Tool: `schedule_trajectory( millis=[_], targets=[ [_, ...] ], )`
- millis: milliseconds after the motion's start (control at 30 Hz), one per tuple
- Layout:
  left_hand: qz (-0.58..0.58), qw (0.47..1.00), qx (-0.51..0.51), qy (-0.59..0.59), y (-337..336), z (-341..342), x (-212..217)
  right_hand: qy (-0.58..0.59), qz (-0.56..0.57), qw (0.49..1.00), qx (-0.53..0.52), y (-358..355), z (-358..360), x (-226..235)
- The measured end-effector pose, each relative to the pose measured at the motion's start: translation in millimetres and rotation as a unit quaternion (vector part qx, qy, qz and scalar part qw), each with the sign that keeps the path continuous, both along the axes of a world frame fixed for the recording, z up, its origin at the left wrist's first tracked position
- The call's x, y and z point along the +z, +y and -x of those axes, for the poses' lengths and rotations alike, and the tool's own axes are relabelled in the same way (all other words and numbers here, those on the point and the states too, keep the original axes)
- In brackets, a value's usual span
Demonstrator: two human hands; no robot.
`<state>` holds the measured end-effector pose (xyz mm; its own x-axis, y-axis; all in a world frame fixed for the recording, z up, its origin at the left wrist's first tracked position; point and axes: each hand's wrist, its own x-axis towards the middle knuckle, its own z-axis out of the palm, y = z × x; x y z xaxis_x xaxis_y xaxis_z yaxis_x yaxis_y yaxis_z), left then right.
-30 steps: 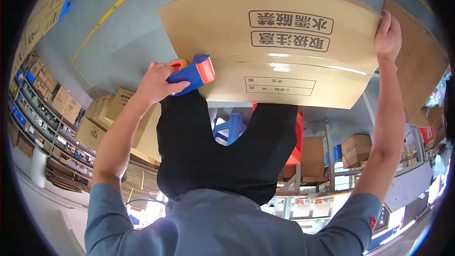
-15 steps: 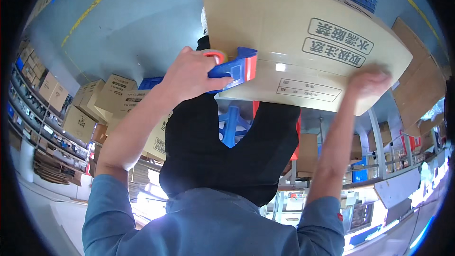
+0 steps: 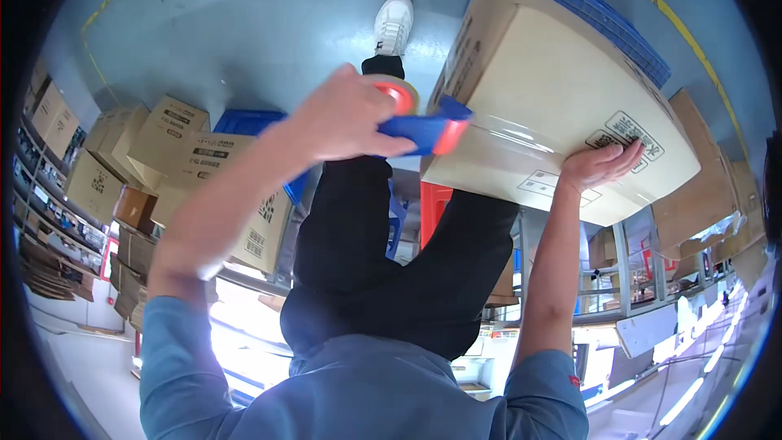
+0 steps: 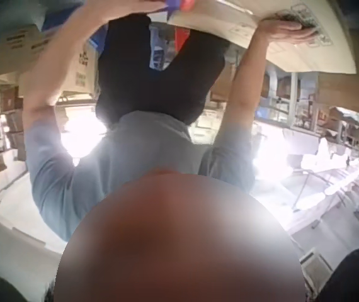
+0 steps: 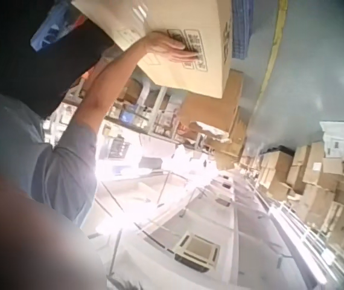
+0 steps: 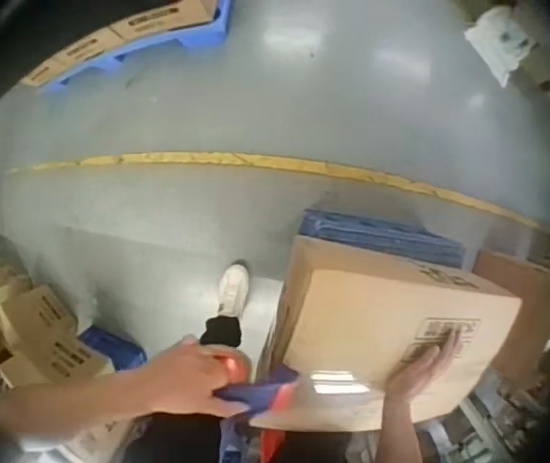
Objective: Packaging items into retail boxes and sealing larger shipping cartons with tape.
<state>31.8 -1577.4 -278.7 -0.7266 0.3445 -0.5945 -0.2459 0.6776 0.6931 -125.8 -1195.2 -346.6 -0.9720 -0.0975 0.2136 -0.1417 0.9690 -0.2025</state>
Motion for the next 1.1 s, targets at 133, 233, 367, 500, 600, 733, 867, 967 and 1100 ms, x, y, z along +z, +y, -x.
schedule_trajectory(
  millis=[133, 233, 367, 500, 600, 733, 867, 967, 1100],
  targets=[
    [0.028, 0.999, 0.033, 0.015, -76, -39, -12, 0.000, 0.011, 1.000, -0.003, -1, -3, -1],
    [0.042, 0.997, 0.032, -0.062, -96, -47, -13, 0.000, 0.013, 1.000, -0.001, 1, -3, -2],
    [0.070, 0.995, 0.029, -0.057, -69, -39, -40, 0.000, 0.015, 0.999, 0.042, 9, 1, -1],
    [0.059, 0.993, 0.040, -0.090, -46, -22, -59, -0.240, -0.149, 0.841, 0.462, -37, -20, 24],
    [0.046, 0.994, 0.068, -0.071, -27, -22, -69, -0.272, -0.098, 0.724, 0.627, -150, -59, 49],
    [0.199, 0.974, 0.065, -0.085, -51, -50, -112, -0.291, -0.296, 0.615, 0.670, -187, -63, 62],
    [0.321, 0.939, 0.057, -0.108, -103, -72, -98, -0.313, -0.459, 0.525, 0.645, -211, -77, 59],
    [0.298, 0.944, 0.117, -0.076, -95, -70, -63, -0.413, -0.505, 0.509, 0.562, -232, -79, 26],
    [0.245, 0.933, 0.239, -0.116, -68, -86, -15, -0.394, -0.527, 0.530, 0.535, -228, -91, -13]
  ],
)
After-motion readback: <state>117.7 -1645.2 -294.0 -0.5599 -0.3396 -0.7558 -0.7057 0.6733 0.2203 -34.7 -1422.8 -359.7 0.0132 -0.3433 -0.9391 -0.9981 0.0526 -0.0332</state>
